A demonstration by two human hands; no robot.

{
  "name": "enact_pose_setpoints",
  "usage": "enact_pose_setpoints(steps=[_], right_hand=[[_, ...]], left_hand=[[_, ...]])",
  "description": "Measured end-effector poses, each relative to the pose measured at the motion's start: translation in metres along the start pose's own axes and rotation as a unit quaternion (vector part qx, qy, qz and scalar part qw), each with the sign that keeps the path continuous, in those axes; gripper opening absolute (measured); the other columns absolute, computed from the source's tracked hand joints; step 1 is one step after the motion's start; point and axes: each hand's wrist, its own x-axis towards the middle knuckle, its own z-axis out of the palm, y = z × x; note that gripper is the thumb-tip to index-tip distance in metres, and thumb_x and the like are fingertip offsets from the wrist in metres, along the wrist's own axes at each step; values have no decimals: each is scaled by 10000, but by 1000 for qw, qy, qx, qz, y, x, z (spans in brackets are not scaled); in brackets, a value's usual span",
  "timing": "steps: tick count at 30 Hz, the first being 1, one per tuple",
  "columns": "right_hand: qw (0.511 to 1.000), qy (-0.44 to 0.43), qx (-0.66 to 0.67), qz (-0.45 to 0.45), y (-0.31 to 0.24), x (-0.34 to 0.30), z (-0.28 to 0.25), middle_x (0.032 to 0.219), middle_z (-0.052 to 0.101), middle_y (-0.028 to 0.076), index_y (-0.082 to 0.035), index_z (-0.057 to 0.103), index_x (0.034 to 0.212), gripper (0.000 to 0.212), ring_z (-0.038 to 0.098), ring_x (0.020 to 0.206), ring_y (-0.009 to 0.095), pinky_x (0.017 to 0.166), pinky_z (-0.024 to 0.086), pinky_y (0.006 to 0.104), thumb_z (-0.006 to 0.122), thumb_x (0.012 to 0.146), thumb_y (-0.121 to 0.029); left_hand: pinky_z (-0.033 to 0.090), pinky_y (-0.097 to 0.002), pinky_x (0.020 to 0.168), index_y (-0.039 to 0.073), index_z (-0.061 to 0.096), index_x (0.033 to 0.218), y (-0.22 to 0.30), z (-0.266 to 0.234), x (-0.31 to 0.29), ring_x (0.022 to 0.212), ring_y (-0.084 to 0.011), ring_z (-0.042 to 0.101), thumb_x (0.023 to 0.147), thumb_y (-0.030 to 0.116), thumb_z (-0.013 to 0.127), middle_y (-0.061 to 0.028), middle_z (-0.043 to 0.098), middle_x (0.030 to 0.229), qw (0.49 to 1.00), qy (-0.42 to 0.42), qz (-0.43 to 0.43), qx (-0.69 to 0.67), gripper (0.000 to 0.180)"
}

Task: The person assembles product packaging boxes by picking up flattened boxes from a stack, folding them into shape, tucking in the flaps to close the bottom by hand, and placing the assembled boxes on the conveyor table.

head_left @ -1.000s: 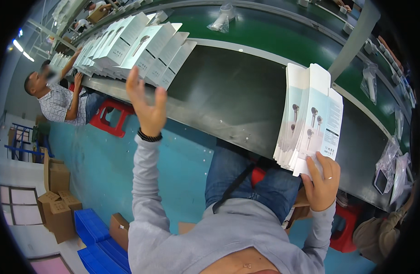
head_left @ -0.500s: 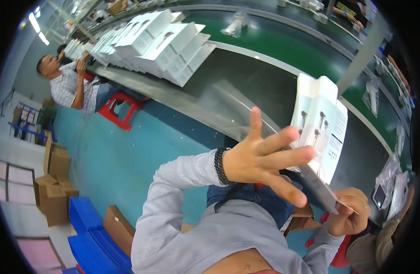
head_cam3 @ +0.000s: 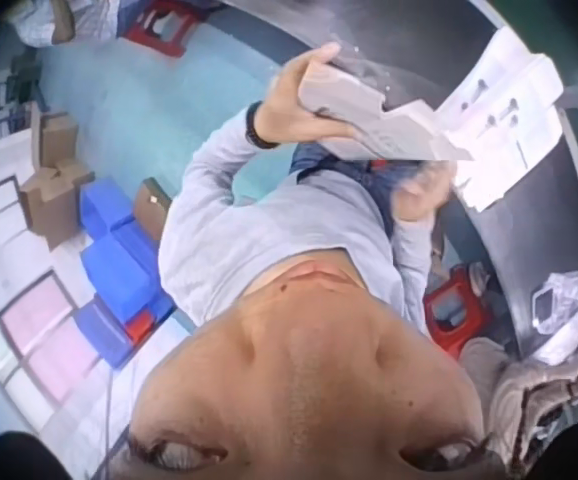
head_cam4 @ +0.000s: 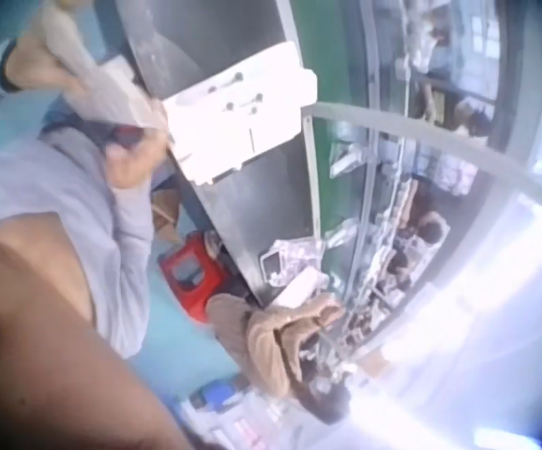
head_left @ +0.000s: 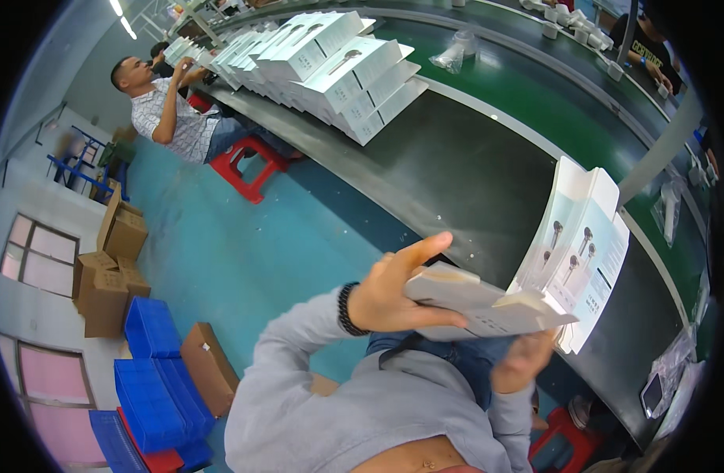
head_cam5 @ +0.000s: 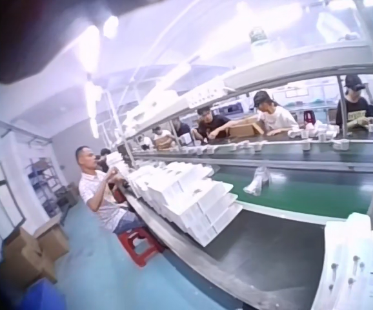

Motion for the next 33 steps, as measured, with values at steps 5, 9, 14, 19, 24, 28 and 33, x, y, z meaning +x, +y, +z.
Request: enact_pose_setpoints(steps=[5, 9, 14, 19, 24, 28, 33], right_hand=[[990, -4, -78, 117, 37, -39, 12, 1119, 530, 164, 84, 407, 1190, 528, 516, 1013, 212, 879, 391, 327, 516, 884, -332], [972, -51, 83, 215, 33, -19, 5, 1078, 560, 140, 84, 437, 1157, 483, 527, 986, 186, 864, 395, 306, 512, 889, -311], [954, -152, 93, 241, 37, -13, 28, 1010, 596, 120, 77, 472, 1109, 464, 540, 911, 139, 824, 409, 272, 500, 892, -332], [976, -146, 32, 161, 53, 1, 44, 1207, 457, 198, 37, 216, 1322, 759, 503, 1025, 251, 869, 381, 337, 379, 867, -548], [952, -155, 192, 180, 55, -7, 59, 1363, 274, 169, 11, 40, 1381, 1073, 313, 1247, 270, 1016, 242, 389, 595, 710, -617], [967, -116, 141, 180, 76, -18, 59, 1302, 366, 162, 19, 151, 1366, 1021, 388, 1193, 279, 960, 326, 358, 696, 683, -509], [990, -114, 7, 80, 78, -21, 45, 1193, 435, 196, 13, 311, 1318, 873, 480, 1028, 311, 865, 389, 367, 700, 694, -458]], left_hand=[[456, -256, 734, 4, 255, 1318, -1, 40, 2, 930, -160, 559, 670, 150, 777, -108, 529, 1090, 973, 115, -169, -103, 845], [372, -340, 916, -8, 239, 1335, -17, 22, -12, 1111, -233, 461, 667, 353, 761, -142, 443, 1244, 886, -13, -226, -404, 922], [268, -360, 1013, -8, 186, 1360, -53, 45, -40, 1246, -232, 297, 527, 589, 763, -155, 275, 1375, 794, -106, -118, -587, 1176], [310, -362, 983, -1, 135, 1348, -60, 28, -33, 1186, -225, 368, 545, 423, 816, -129, 356, 1282, 902, 63, -157, -398, 1135], [209, -433, 1024, 36, 85, 1388, -52, 33, -27, 1289, -337, 201, 744, 535, 597, -248, 223, 1364, 988, 83, -120, -59, 962], [32, -535, 1037, 119, 33, 1419, -56, 38, -27, 1319, -442, -55, 843, 622, 313, -267, -10, 1432, 988, 63, 61, 128, 815], [56, -614, 1000, 42, 522, 1184, -36, 17, -2, 1227, -473, 315, 859, 576, 350, -69, 622, 946, 991, -42, 24, 127, 648]])
